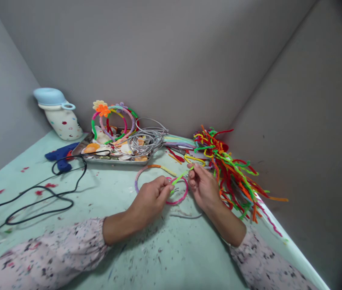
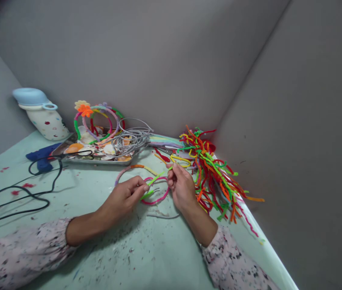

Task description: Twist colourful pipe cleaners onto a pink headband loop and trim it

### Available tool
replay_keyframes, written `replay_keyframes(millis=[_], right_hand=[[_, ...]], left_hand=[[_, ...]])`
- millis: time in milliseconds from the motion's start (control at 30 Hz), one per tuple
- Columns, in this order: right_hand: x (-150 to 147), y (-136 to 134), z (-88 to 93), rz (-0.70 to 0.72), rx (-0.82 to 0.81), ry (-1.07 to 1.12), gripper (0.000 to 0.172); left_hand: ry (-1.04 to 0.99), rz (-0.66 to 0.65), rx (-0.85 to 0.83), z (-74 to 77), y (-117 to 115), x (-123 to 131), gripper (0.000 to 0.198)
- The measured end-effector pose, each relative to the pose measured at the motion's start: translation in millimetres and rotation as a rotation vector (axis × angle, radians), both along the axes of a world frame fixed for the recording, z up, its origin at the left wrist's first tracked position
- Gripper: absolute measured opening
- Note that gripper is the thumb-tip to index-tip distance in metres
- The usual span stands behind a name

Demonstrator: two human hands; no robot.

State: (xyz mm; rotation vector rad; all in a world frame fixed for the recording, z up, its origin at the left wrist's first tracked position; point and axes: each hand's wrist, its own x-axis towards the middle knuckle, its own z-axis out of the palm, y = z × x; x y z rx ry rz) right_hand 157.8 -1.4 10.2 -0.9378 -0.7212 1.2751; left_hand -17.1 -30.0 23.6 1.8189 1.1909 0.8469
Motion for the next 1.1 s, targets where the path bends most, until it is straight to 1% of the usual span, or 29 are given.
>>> replay_keyframes(millis=[67,133,200,233,300,433,500,567,633,667,800,867,967,1033,1100], right_hand=[[-2,-3,1.0,0.111,-0.005,-0.020,0.032],[-7,-9,0.5,0.241,0.001,-0.097,0.037],[-11,-15,-1.5,0.342,0.023,-0.197,0.033],[-13,-16,-2.8,0.355,0.032,-0.238,0.031],[-14,-17,-5.2,0.312,0.028,-0.252,0.027],[-7,-8,-7.1,0.095,0.015,-0.110,0.023],[-3,-2,-7.0,0.005,0.023,-0.042,0.022],[-1,0,-7.0,-0.039,0.035,-0.008,0.023],[-1,0,-7.2,-0.021,0.046,-0.013,0.024],[-2,-2,-7.5,0.014,0.046,-0.028,0.024],[-6,-10,-10.3,0.224,0.048,-0.181,0.026],[-6,-12,-12.4,0.282,0.069,-0.275,0.024],[-6,-12,-15.8,0.259,0.102,-0.332,0.024],[-5,-10,-18.0,0.228,0.113,-0.317,0.023],[-4,-9,-19.9,0.233,0.110,-0.300,0.023]], left_hand=[[-0.064,0.030,-0.039,-1.2,3,-1,0.025],[-0.110,0.034,-0.058,-2.7,6,-2,0.026],[-0.144,-0.003,-0.068,-3.7,8,-3,0.027],[-0.156,-0.032,-0.079,-3.9,8,-3,0.027],[-0.171,-0.075,-0.109,-3.7,8,-3,0.030],[-0.163,-0.069,-0.154,-3.2,6,-5,0.036],[-0.172,-0.064,-0.169,-4.1,6,-5,0.034],[-0.189,-0.080,-0.183,-5.5,7,-4,0.028],[-0.208,-0.102,-0.193,-6.6,8,-4,0.023],[-0.217,-0.110,-0.196,-6.9,8,-4,0.021],[-0.227,-0.110,-0.206,-6.3,8,-3,0.019],[-0.211,-0.102,-0.199,-5.8,8,-3,0.019],[-0.152,-0.079,-0.162,-6.2,8,-4,0.022],[-0.111,-0.072,-0.128,-6.9,8,-5,0.024],[-0.077,-0.073,-0.095,-7.1,9,-5,0.025]])
